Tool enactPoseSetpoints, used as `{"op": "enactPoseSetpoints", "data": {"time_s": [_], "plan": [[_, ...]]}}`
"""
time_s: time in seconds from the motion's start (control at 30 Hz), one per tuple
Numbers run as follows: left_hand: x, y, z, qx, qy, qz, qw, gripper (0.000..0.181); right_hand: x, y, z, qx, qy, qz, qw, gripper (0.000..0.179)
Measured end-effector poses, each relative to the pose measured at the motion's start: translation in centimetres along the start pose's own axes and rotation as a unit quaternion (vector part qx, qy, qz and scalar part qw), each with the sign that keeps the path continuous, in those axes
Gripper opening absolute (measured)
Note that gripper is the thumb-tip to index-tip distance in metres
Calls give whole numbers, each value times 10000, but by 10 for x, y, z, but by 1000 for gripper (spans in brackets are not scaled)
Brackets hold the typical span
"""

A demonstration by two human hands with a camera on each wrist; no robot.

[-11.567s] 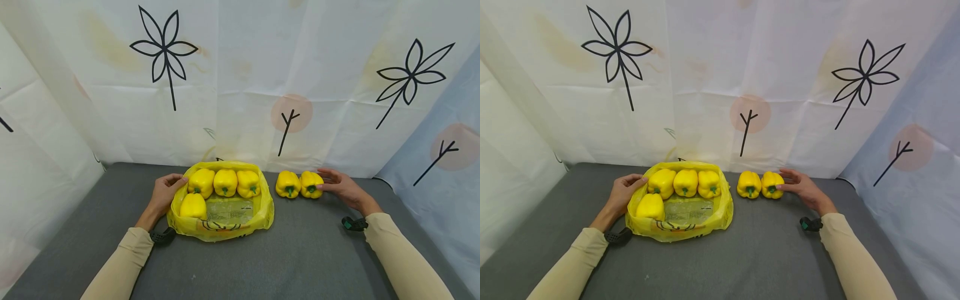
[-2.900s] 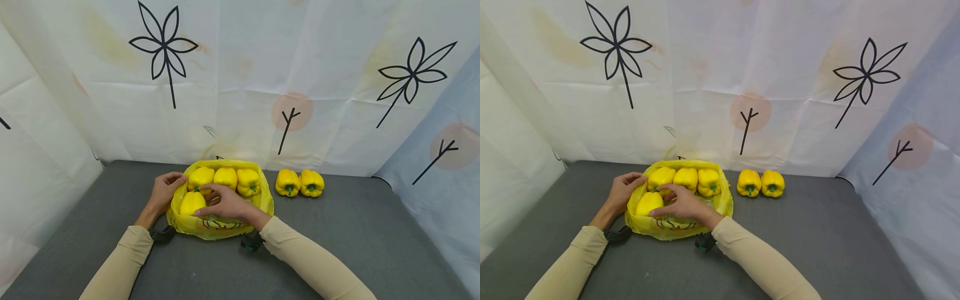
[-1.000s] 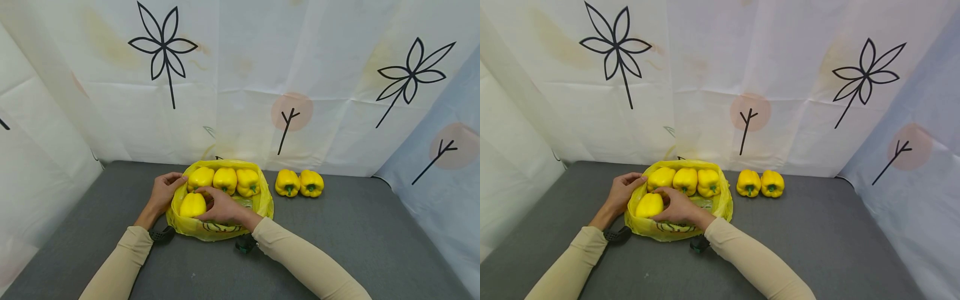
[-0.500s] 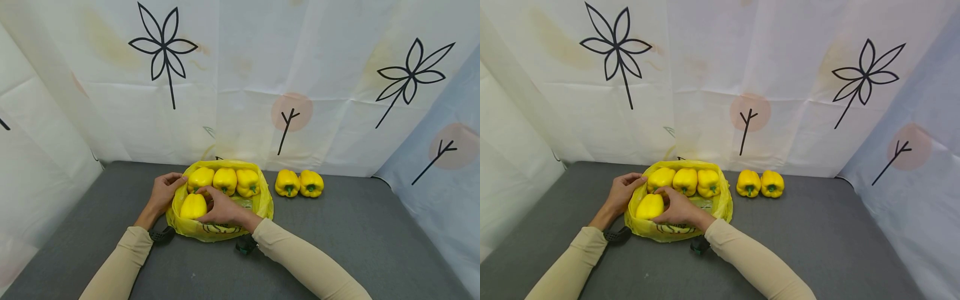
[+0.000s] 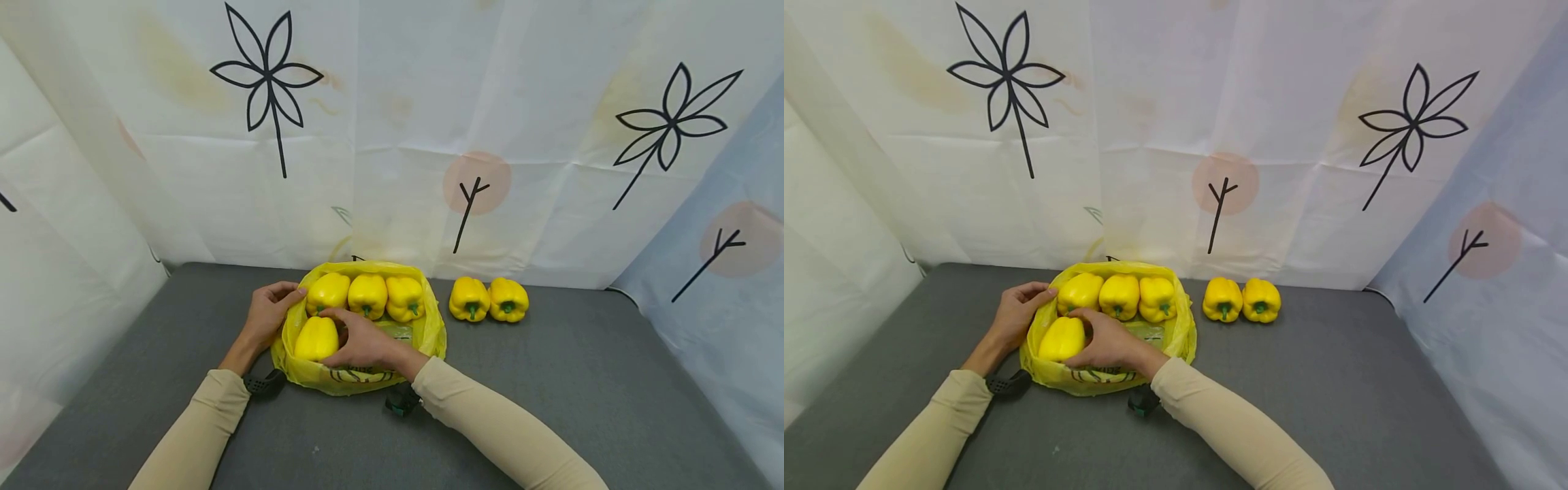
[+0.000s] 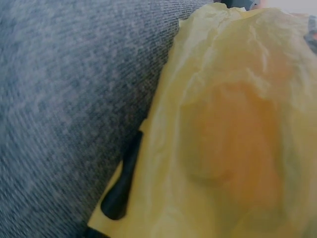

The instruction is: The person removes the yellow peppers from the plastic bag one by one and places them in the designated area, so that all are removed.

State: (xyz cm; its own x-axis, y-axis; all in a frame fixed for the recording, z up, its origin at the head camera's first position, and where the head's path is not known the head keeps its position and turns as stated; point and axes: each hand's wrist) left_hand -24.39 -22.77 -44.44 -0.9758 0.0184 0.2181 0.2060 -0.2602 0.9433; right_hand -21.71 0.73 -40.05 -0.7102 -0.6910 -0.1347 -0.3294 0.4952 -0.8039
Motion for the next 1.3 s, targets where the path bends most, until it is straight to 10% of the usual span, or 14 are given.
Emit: {"op": "enactPoseSetpoints", "data": {"time_s": [1.3], "plan": [[2, -1, 0, 235, 94, -22, 9997, 35, -23, -10, -31, 469, 441, -244, 9976, 85]]}}
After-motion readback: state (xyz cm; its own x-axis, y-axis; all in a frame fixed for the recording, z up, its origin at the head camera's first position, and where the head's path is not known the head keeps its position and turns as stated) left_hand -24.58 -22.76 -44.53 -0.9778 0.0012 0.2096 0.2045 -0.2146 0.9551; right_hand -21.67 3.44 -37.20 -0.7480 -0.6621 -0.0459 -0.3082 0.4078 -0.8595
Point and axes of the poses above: each hand's wrist, its own x-axis towards the middle knuckle, its own z-axis out of the palm, y = z × x, and after that the axes turned 10 degrees about -x, right-handed
